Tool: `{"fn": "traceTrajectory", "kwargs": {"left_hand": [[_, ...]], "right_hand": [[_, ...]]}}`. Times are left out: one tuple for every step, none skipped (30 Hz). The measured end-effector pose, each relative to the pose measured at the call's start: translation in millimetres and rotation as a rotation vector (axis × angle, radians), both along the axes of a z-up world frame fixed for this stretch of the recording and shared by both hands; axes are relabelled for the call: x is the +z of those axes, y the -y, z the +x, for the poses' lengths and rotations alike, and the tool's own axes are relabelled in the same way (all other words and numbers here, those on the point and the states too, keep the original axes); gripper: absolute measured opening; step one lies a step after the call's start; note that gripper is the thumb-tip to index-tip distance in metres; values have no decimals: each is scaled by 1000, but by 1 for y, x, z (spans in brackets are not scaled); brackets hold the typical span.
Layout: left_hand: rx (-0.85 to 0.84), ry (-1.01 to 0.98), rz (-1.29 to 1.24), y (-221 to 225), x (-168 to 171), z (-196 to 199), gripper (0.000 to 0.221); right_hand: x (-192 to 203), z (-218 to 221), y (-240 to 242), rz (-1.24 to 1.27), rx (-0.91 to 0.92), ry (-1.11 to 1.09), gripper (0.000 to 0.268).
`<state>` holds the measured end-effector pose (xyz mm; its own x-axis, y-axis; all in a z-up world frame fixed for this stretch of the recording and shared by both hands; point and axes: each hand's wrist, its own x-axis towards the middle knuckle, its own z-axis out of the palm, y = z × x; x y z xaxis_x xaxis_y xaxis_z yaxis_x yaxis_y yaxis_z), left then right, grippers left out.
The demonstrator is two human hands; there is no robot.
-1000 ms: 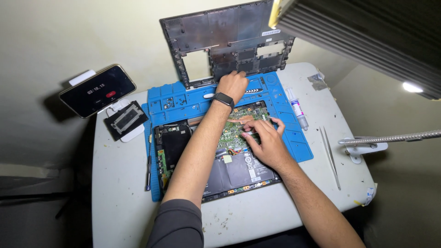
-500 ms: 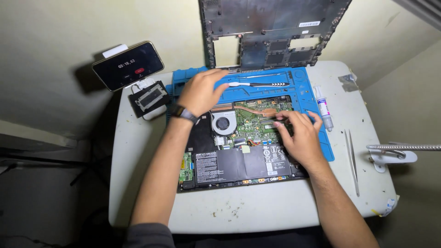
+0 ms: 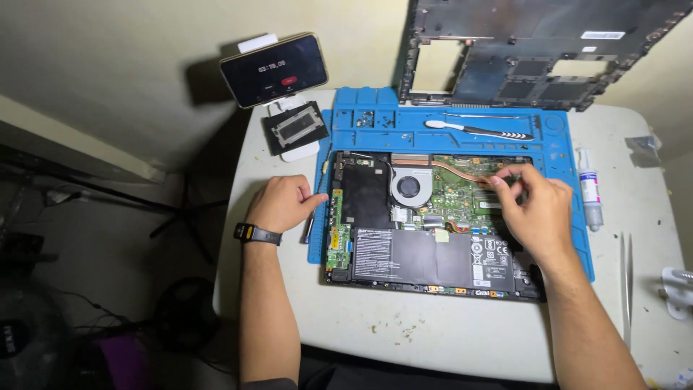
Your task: Disassembling a laptop by prying open the outer casing and removing internal panels to access the hardware.
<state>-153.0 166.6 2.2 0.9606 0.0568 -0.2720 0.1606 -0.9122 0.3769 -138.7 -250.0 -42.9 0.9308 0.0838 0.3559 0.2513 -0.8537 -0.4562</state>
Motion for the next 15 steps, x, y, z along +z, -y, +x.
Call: {"fn": "traceTrajectory", "kwargs": {"left_hand": [[15, -2, -1, -1, 2, -1, 46], [-4, -52, 18, -1, 3, -3, 41], [-31, -98, 34, 1, 4, -1, 36], [-22, -96, 31, 1, 8, -3, 36], [-16, -153, 16, 3, 11, -3, 32], [-10, -210, 0, 5, 15, -4, 29], [-8, -211, 0, 4, 16, -5, 29], [-15, -199, 5, 4, 18, -6, 26], [-24, -185, 11, 5, 20, -7, 28], [-23, -185, 11, -1, 17, -9, 28], [10, -129, -52, -5, 14, -9, 22], [43, -74, -116, -10, 11, -10, 19], [40, -72, -115, -17, 6, -9, 19], [73, 26, -143, -25, 1, -9, 18], [106, 121, -171, -32, -5, -10, 22]], "right_hand": [[-3, -4, 0, -1, 15, -2, 11], [-5, -7, 1, -15, -14, 0, 11], [-7, -11, 5, -33, -51, 4, 12], [-7, -11, 4, -36, -43, 7, 12], [-7, -12, 5, -33, -53, 20, 11], [-8, -14, 7, -31, -63, 34, 11], [-9, -14, 7, -31, -60, 33, 11], [-11, -15, 7, -32, -58, 41, 12], [-12, -16, 7, -32, -58, 51, 14], [-12, -17, 6, -31, -57, 51, 14], [-12, -17, 6, -50, -57, 68, 14], [-12, -18, 6, -68, -57, 85, 14], [-11, -18, 6, -67, -60, 86, 14], [-11, -18, 5, -70, -58, 105, 14], [-11, -19, 5, -73, -55, 121, 13]]}}
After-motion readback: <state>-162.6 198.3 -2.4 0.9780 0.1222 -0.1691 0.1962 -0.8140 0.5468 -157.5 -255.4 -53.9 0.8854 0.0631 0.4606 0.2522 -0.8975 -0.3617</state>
